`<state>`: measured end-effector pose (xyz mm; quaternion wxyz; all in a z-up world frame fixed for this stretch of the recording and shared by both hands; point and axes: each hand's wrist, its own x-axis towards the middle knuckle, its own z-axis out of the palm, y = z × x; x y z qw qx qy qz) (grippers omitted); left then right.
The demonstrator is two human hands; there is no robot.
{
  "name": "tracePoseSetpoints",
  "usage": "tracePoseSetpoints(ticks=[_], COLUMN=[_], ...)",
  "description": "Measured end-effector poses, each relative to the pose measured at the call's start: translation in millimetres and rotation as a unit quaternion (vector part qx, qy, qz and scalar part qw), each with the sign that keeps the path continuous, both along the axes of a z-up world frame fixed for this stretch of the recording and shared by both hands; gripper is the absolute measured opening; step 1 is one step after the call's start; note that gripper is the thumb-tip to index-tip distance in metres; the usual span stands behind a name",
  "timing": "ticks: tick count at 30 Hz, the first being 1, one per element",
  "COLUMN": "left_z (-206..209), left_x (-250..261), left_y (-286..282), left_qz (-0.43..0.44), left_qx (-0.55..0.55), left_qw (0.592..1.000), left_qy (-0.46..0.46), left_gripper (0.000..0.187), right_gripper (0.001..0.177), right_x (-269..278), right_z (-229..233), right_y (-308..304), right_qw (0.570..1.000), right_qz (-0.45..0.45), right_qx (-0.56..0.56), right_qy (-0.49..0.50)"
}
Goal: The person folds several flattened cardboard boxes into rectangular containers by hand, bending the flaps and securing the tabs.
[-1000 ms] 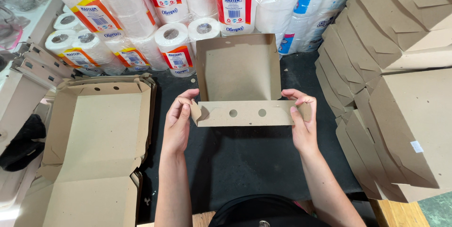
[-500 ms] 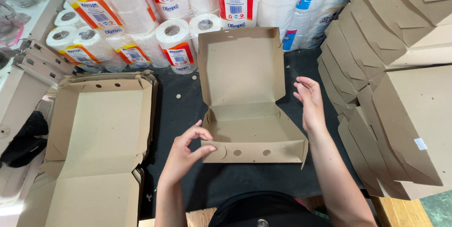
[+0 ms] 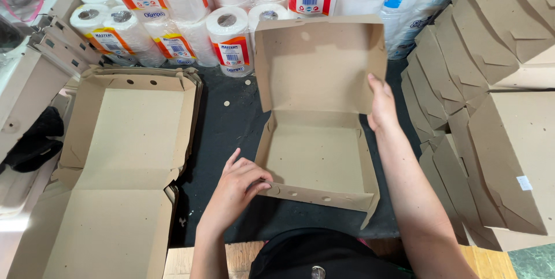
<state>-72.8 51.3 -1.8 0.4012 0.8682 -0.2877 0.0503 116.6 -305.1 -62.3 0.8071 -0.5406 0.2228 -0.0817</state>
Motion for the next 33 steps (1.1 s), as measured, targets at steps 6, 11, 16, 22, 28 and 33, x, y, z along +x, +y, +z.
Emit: tracePoseSetpoints(ticks=[6, 11, 16, 22, 28, 33], left_z=[-22.8, -11.9, -18.2, -32.2, -50.5, -55.9], left_x=[33.9, 53.8, 51.4, 48.6, 44.1, 42.9], left_y=[0.6, -16.6, -80.9, -130.3, -149.1, -165.5], left_qz=[0.039, 0.099, 0.017, -0.075, -0.065, -0.022], left_qx=[0.148, 0.226, 0.138, 0.189, 0.176, 0.172], left_qw=[0.988, 0.968, 0.990, 0.973, 0.975, 0.980], left_qy=[-0.026, -0.053, 0.005, 0.105, 0.116, 0.097], left_gripper=[0.007, 0.014, 0.042, 0.079, 0.086, 0.089], right_gripper=[0.052, 0.045, 0.041, 0.046, 0.047, 0.053], right_x=[-16.0, -39.6, -55.0, -58.9, -54.4, -47.8], right_z=[-2.4, 11.0, 9.6, -17.9, -46.5, -33.8], right_y=[-24.2, -14.8, 12.1, 21.5, 11.5, 33.1], right_qw=[0.980, 0.962, 0.950, 0.949, 0.947, 0.941], right_qz=[-0.054, -0.125, -0.183, -0.219, -0.220, -0.232], right_qx=[0.003, 0.017, 0.055, 0.064, 0.018, -0.016], right_qy=[-0.192, -0.243, -0.248, -0.220, -0.234, -0.244])
